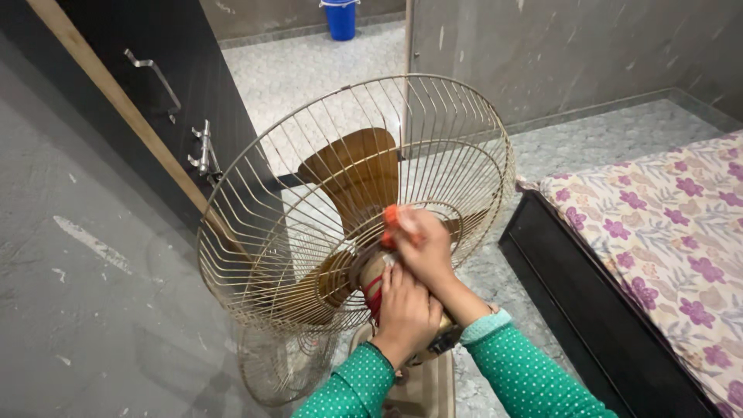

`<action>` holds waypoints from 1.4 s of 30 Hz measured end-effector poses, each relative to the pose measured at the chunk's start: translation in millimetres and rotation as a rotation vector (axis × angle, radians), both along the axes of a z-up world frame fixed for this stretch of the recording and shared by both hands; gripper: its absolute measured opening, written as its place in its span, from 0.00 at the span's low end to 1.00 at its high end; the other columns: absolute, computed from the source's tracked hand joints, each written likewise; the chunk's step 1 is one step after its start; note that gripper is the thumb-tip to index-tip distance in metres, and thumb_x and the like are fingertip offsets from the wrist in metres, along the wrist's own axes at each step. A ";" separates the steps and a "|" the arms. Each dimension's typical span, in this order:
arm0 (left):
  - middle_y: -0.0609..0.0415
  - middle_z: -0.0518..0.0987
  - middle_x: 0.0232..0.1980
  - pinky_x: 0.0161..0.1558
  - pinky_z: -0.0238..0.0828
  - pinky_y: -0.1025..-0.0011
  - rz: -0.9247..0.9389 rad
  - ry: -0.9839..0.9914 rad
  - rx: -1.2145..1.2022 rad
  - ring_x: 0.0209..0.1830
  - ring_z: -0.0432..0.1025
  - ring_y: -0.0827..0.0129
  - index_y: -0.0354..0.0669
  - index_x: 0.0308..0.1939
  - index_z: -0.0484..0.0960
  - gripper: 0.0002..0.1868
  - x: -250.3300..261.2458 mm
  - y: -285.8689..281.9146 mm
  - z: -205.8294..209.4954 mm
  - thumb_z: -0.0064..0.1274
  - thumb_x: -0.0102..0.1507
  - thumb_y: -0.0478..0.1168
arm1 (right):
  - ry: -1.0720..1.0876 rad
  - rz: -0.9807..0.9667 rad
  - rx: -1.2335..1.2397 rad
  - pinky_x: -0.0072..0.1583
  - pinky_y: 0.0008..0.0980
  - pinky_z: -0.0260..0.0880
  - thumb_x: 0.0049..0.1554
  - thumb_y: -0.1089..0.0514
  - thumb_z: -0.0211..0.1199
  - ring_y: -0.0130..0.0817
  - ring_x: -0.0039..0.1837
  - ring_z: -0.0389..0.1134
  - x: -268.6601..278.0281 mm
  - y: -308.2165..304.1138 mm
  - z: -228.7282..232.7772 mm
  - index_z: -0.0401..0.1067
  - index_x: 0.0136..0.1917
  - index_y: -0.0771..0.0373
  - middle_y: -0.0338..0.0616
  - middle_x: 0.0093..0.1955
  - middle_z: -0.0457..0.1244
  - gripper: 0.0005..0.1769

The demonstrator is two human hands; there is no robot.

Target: The person wipes the blades and wire cage of a standing electric fan using an orange cloth. They rotate the fan head to access different sections and continue wiping the motor housing and cage throughout the clip.

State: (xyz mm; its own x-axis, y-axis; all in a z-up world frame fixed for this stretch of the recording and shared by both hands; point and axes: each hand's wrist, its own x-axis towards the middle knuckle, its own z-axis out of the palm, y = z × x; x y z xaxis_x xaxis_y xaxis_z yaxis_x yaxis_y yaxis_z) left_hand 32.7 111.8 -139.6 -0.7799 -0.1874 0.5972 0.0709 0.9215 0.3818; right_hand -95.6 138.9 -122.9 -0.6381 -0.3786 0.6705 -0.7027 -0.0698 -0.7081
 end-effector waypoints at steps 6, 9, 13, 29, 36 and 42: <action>0.25 0.66 0.70 0.74 0.44 0.38 0.005 0.046 0.021 0.74 0.57 0.35 0.22 0.55 0.75 0.27 0.3 1.5 4.8 0.48 0.59 0.43 | -0.338 -0.305 -0.081 0.53 0.38 0.74 0.53 0.62 0.62 0.41 0.49 0.75 6.0 2.2 32.4 0.76 0.52 0.60 0.46 0.47 0.72 0.13; 0.24 0.66 0.70 0.72 0.43 0.37 -0.020 0.082 0.050 0.73 0.58 0.34 0.18 0.60 0.74 0.32 1.0 0.3 9.4 0.48 0.59 0.42 | -0.180 -0.535 0.019 0.54 0.41 0.72 0.51 0.62 0.67 0.46 0.50 0.73 6.9 0.7 33.4 0.76 0.50 0.62 0.48 0.47 0.70 0.11; 0.23 0.70 0.64 0.74 0.41 0.36 -0.021 0.055 0.034 0.70 0.59 0.31 0.21 0.51 0.77 0.25 0.9 1.4 4.3 0.49 0.60 0.43 | 0.057 -0.301 0.015 0.53 0.40 0.71 0.51 0.62 0.68 0.47 0.51 0.72 13.8 0.4 38.9 0.75 0.51 0.62 0.48 0.48 0.68 0.13; 0.25 0.63 0.70 0.79 0.35 0.39 0.065 -0.014 0.017 0.76 0.53 0.33 0.24 0.60 0.70 0.30 5.8 2.1 -6.8 0.48 0.64 0.48 | 0.262 -0.128 0.131 0.51 0.41 0.71 0.46 0.63 0.70 0.49 0.50 0.70 20.2 1.0 42.2 0.75 0.50 0.63 0.49 0.46 0.67 0.16; 0.23 0.57 0.76 0.76 0.33 0.41 0.057 0.035 0.078 0.79 0.49 0.35 0.17 0.68 0.63 0.40 12.8 0.1 1.1 0.50 0.62 0.49 | 0.045 -0.408 0.080 0.50 0.41 0.70 0.49 0.61 0.71 0.48 0.48 0.70 22.3 1.9 40.5 0.76 0.49 0.61 0.47 0.46 0.67 0.13; 0.24 0.56 0.77 0.79 0.31 0.39 0.061 0.019 0.091 0.81 0.46 0.33 0.19 0.70 0.62 0.41 14.3 1.0 6.2 0.51 0.63 0.50 | 0.079 -0.129 0.023 0.51 0.39 0.72 0.52 0.62 0.66 0.45 0.49 0.71 22.2 2.0 43.7 0.76 0.52 0.59 0.46 0.47 0.67 0.12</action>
